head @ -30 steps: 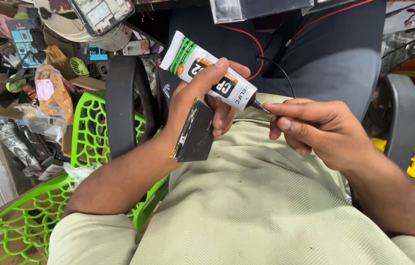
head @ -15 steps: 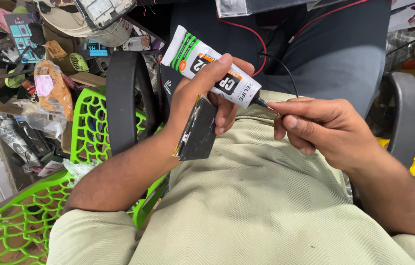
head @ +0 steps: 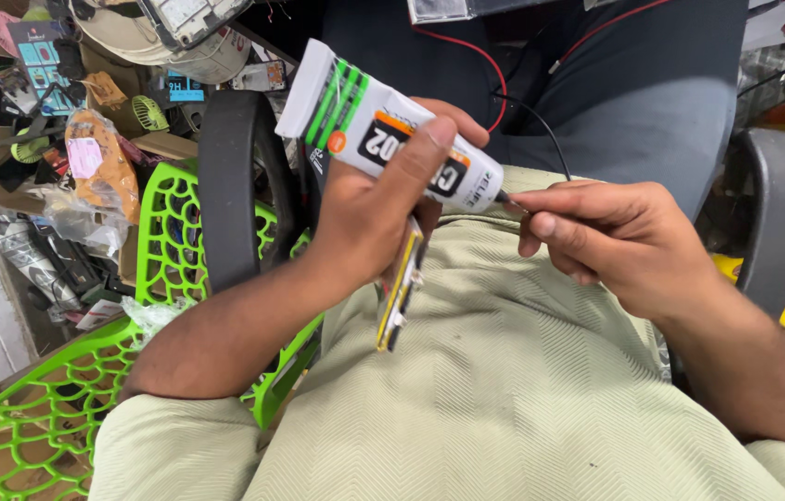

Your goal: The person applies adhesive to a small electronic device, places a battery inside, and secures it. They then strip and solder wires to the device, using pliers and a soldering iron. The task involves careful handling of small components and tools.

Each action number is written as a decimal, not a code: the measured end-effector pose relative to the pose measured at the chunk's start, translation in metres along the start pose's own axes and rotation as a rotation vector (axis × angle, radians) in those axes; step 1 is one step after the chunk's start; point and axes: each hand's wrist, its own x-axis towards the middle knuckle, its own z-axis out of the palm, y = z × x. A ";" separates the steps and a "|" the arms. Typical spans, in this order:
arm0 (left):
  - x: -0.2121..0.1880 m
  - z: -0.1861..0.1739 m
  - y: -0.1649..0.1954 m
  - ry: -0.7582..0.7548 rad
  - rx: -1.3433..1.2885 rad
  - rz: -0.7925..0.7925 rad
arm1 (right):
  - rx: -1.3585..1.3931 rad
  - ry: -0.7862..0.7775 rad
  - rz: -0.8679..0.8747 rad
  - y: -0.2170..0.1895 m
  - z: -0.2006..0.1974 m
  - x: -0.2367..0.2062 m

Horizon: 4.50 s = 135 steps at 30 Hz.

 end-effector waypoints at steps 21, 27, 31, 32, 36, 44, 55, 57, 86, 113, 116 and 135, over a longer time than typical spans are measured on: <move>-0.005 0.002 -0.013 -0.056 0.008 0.071 | -0.194 0.162 0.104 -0.015 0.021 -0.005; -0.005 -0.005 0.007 0.060 0.013 0.101 | -0.900 0.171 -0.643 -0.018 0.012 -0.006; 0.000 -0.020 0.024 0.119 -0.093 0.145 | -0.808 0.205 -0.588 -0.018 0.009 -0.010; 0.000 -0.020 0.025 0.119 -0.102 0.125 | -0.730 0.206 -0.520 -0.017 0.009 -0.011; -0.001 -0.016 0.021 0.136 -0.072 0.067 | -0.573 0.191 -0.422 -0.015 0.007 -0.010; -0.005 -0.014 0.020 0.096 -0.009 0.092 | -0.562 0.181 -0.347 -0.013 0.003 -0.007; -0.012 -0.014 0.015 0.048 -0.027 0.162 | -0.621 0.227 -0.267 -0.009 0.001 -0.004; -0.013 -0.015 0.017 0.046 -0.033 0.144 | -0.591 0.229 -0.254 -0.009 0.000 -0.005; -0.004 -0.005 0.013 -0.121 -0.073 -0.162 | -0.948 0.285 -0.339 -0.006 -0.030 0.047; 0.151 0.081 0.090 -0.160 1.070 0.871 | -0.547 0.365 -0.978 -0.139 -0.071 0.048; 0.163 0.085 0.097 -0.146 1.063 0.849 | -0.407 0.399 -0.922 -0.135 -0.080 0.063; 0.112 0.081 -0.006 -0.197 1.637 0.443 | 0.552 0.154 -0.812 -0.079 -0.151 0.144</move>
